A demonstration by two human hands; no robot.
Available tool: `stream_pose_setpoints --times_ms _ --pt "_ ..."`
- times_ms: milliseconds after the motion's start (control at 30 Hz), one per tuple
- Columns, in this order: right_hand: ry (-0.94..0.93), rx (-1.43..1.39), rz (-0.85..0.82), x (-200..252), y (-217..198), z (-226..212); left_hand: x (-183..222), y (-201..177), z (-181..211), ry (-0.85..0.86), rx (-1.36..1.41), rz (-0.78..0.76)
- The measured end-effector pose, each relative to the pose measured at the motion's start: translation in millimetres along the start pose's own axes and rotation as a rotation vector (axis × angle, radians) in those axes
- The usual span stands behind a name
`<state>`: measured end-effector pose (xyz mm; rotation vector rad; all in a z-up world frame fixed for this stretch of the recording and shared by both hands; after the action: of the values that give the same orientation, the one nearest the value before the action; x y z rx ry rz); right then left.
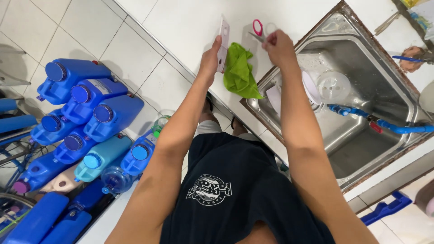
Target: Washing a plastic component with a sponge and trimming a filter strip with scissors
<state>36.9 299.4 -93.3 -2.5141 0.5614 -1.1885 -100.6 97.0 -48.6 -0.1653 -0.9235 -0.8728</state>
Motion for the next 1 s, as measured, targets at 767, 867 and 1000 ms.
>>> stream_pose_setpoints --times_ms 767,867,1000 --pt "-0.147 -0.962 -0.203 56 110 91 21 55 -26 0.033 0.366 -0.405" --pt "-0.178 -1.084 -0.281 67 111 84 22 19 -13 0.076 0.216 -0.155" --pt "-0.296 -1.07 -0.294 73 102 75 26 19 -15 0.079 -0.127 -0.112"
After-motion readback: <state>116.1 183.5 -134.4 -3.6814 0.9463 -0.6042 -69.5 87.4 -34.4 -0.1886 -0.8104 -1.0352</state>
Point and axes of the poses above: each hand's wrist, its own x-axis away from the middle knuckle, its own y-axis out of the palm, z = x × y, the point moved 8 cm from there along -x, towards the middle knuckle, and after that the axes turned 11 degrees about -z, right-handed, at the moved point
